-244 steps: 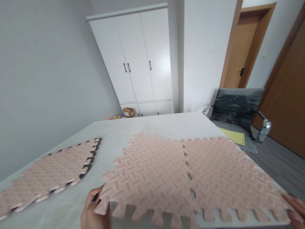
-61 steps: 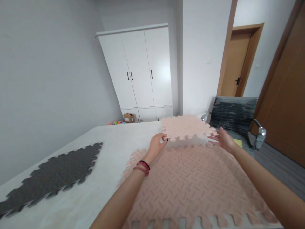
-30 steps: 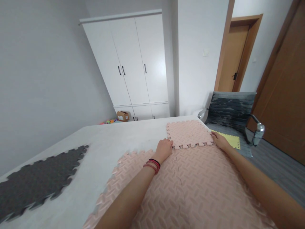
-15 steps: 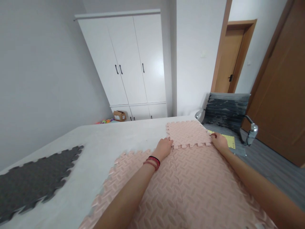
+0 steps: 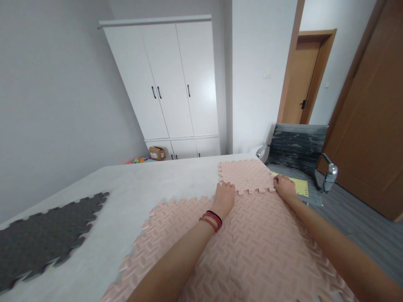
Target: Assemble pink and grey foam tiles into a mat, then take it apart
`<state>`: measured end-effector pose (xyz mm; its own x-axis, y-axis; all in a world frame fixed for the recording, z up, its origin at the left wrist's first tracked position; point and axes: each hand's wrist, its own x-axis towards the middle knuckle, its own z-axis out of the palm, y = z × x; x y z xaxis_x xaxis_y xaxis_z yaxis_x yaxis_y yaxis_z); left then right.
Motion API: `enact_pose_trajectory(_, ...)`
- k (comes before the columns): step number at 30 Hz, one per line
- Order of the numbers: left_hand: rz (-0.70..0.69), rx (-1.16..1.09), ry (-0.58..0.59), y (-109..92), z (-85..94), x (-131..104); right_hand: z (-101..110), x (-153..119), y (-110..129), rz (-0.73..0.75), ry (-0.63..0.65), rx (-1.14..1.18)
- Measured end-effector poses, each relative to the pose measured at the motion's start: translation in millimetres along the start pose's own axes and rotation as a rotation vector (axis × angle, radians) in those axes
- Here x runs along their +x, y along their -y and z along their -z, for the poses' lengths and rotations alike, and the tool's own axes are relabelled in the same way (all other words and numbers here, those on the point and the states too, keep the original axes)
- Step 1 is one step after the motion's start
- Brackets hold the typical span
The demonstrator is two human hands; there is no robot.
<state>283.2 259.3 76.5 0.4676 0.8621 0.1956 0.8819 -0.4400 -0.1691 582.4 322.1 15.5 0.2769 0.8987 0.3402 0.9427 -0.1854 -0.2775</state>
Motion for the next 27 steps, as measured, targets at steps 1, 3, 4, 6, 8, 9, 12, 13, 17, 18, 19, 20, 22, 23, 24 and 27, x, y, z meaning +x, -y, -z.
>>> enact_pose_trajectory(1,-0.021,-0.009,0.001,-7.8,0.8,-0.6,0.0,-0.6,0.7,-0.009,-0.003,-0.013)
enact_pose_trajectory(3,-0.078,-0.026,0.01,-22.6,2.0,-0.9,-0.8,-0.8,1.1,-0.022,0.001,-0.025)
enact_pose_trajectory(4,-0.103,-0.032,0.017,-29.2,2.3,-0.5,-1.6,-0.4,0.8,-0.032,0.007,-0.026)
enact_pose_trajectory(6,-0.125,-0.035,0.033,-40.8,2.6,0.9,-3.6,1.3,-0.5,-0.062,0.018,-0.024)
enact_pose_trajectory(8,-0.102,-0.029,0.048,-50.4,2.5,2.6,-5.6,3.5,-1.9,-0.105,0.03,-0.019)
enact_pose_trajectory(9,-0.081,-0.023,0.05,-54.5,2.4,3.3,-6.4,4.5,-2.4,-0.127,0.035,-0.016)
enact_pose_trajectory(12,-0.013,-0.005,0.043,-63.1,2.2,3.7,-7.6,5.6,-3.0,-0.18,0.032,-0.016)
enact_pose_trajectory(13,0.004,-0.001,0.043,-64.3,2.2,3.1,-7.7,5.4,-3.0,-0.196,0.017,-0.028)
enact_pose_trajectory(17,0.04,0.011,0.069,-62.0,3.1,-2.1,-8.0,3.4,-2.8,-0.265,-0.023,-0.065)
enact_pose_trajectory(18,0.049,0.014,0.072,-60.5,3.8,-3.7,-8.1,3.0,-2.7,-0.262,-0.021,-0.063)
enact_pose_trajectory(19,0.057,0.017,0.071,-59.3,4.9,-5.0,-8.1,2.5,-2.5,-0.246,-0.025,-0.064)
enact_pose_trajectory(20,0.066,0.019,0.069,-58.5,6.3,-5.9,-8.0,1.8,-2.1,-0.22,-0.04,-0.074)
enact_pose_trajectory(22,0.085,0.02,0.078,-58.9,9.9,-5.8,-6.9,0.0,-0.7,-0.161,-0.097,-0.11)
enact_pose_trajectory(23,0.095,0.018,0.09,-60.2,11.9,-4.6,-5.9,-1.1,0.2,-0.13,-0.128,-0.126)
enact_pose_trajectory(24,0.105,0.014,0.107,-61.9,14.0,-2.9,-4.6,-2.3,1.2,-0.095,-0.151,-0.133)
enact_pose_trajectory(27,0.128,-0.008,0.164,-67.4,20.1,3.2,0.0,-5.2,3.4,0.029,-0.163,-0.09)
